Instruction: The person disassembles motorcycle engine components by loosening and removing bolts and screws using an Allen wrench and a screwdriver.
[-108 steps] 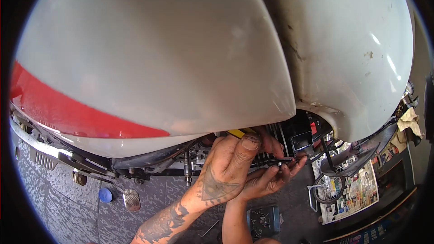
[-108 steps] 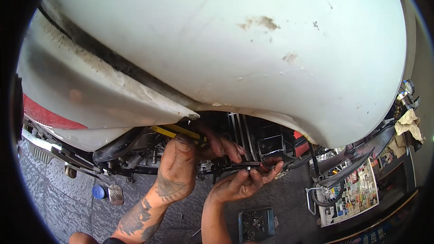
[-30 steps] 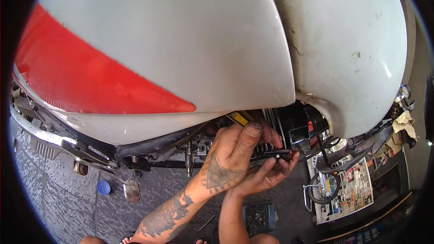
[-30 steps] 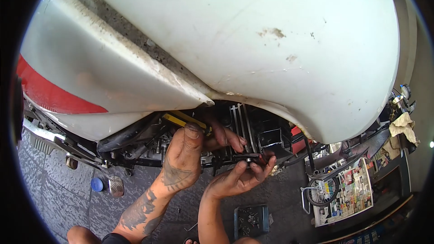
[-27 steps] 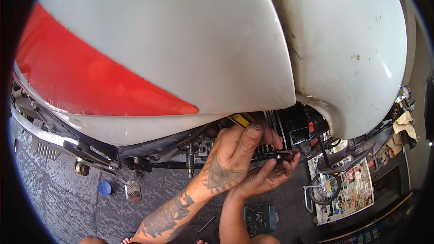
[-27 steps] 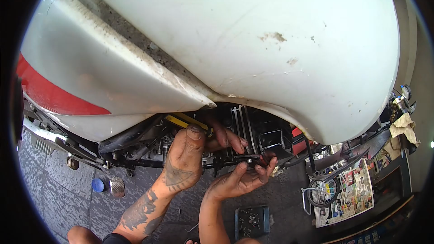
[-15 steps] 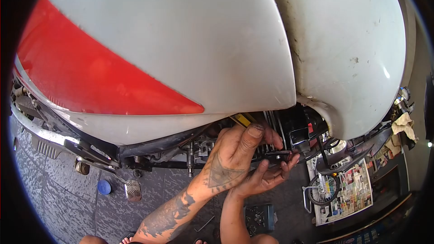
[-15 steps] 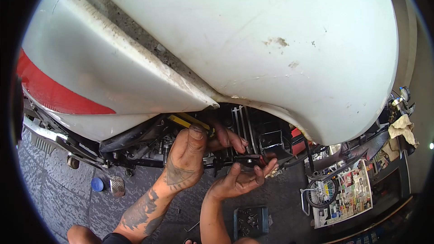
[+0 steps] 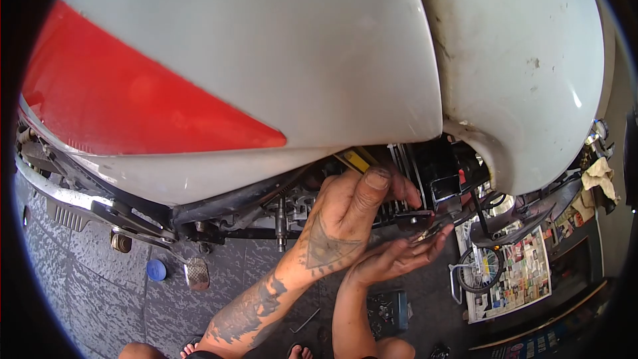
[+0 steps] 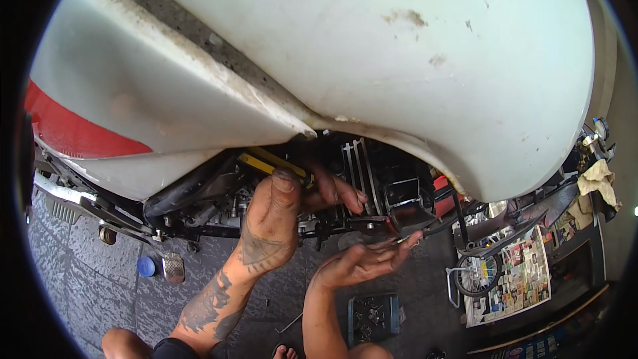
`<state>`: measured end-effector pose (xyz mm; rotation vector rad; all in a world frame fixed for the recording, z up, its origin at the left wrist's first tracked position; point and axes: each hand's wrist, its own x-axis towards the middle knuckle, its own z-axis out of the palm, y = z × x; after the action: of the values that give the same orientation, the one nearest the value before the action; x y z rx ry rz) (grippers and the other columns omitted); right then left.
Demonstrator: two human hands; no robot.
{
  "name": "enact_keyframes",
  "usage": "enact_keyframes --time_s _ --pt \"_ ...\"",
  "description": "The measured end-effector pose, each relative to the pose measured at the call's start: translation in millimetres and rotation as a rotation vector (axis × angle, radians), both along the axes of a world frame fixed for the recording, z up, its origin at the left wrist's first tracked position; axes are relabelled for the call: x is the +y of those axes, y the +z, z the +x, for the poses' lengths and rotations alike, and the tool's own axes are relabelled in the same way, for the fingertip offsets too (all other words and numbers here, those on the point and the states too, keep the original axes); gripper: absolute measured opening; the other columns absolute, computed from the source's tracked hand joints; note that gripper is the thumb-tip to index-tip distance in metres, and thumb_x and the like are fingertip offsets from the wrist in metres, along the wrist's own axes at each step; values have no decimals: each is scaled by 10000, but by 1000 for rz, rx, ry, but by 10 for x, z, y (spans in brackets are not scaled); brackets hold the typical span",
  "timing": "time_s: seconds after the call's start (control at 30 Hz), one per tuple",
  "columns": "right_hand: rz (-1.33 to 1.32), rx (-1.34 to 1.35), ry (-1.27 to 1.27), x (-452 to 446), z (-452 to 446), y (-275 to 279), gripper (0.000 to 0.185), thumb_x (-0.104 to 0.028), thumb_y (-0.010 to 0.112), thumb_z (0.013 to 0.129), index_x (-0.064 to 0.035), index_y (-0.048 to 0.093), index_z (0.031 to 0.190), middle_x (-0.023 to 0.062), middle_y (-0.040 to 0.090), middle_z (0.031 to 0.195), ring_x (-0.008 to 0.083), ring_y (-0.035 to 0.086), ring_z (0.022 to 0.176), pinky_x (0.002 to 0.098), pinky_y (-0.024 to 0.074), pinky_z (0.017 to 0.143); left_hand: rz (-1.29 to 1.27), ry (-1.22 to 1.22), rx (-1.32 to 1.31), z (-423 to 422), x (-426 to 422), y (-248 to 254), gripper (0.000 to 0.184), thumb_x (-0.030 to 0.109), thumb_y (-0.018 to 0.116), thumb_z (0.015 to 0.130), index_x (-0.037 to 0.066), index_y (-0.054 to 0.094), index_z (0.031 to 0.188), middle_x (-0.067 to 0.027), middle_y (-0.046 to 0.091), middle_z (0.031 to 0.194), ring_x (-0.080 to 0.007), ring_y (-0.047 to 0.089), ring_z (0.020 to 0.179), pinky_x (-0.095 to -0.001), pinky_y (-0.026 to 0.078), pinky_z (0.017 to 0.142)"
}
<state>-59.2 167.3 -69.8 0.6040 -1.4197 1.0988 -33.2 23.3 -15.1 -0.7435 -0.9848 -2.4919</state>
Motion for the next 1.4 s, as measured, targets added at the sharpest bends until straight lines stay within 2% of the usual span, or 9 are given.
enact_keyframes --time_s 0.2,0.27,0.37,0.6,0.93,1.03,1.1,1.2,1.4 --pt "-436 -243 -390 377 258 -277 399 -332 373 985 -14 426 1219 122 456 1282 197 423 1174 330 298 1001 252 58 15 -47 118 33 497 340 343 1003 -42 566 777 -105 636 737 -167 576 727 -291 451 740" --pt "-387 -371 -505 782 339 -773 343 -321 409 980 -19 501 1112 101 529 1101 179 467 1014 326 335 937 -27 98 33 -14 -20 57 629 576 210 951 1 454 872 -223 614 858 -291 620 878 -411 482 875" --pt "-387 -702 -430 1613 486 -2123 233 -183 479 956 31 538 1027 116 581 1019 206 532 951 319 401 882 85 102 -2 -11 6 86 562 492 291 968 0 503 799 -157 617 783 -221 593 790 -334 458 797" --pt "198 -1580 -1064 1945 1855 -3660 162 -216 624 829 -56 628 853 161 654 931 339 629 896 437 487 781 124 73 30 -21 56 47 552 502 301 969 17 507 807 -133 621 790 -193 593 782 -308 454 784" --pt "600 -2049 -952 1768 1646 -3260 256 -305 642 798 -65 651 886 198 663 957 351 645 901 460 507 795 139 35 -15 14 69 63 543 543 286 965 50 486 856 -103 620 841 -158 598 803 -284 451 791" --pt "434 -1684 -1122 1709 1550 -3240 224 -243 550 864 -70 586 1001 153 661 863 291 662 734 406 532 631 148 9 -21 34 65 66 544 541 285 965 50 486 847 -107 619 845 -169 595 840 -288 447 819" --pt "-400 -1311 -622 1670 1356 -3044 210 -179 486 912 -81 490 1097 51 566 716 163 570 556 281 448 432 164 11 -1 24 68 68 543 539 285 966 48 487 849 -110 621 850 -170 593 850 -291 447 826" --pt "-726 -973 -176 1048 1062 -1771 232 -112 463 927 -76 433 1154 -8 454 689 72 411 495 196 334 393 172 9 14 23 70 44 547 533 290 967 36 489 852 -113 625 860 -165 584 859 -290 444 828" --pt "-228 -848 -78 657 1419 -75 311 -189 489 940 -22 433 1197 -30 397 583 33 305 426 189 218 370 149 5 11 1 57 12 544 504 321 970 6 495 839 -126 629 842 -174 581 835 -291 448 823"
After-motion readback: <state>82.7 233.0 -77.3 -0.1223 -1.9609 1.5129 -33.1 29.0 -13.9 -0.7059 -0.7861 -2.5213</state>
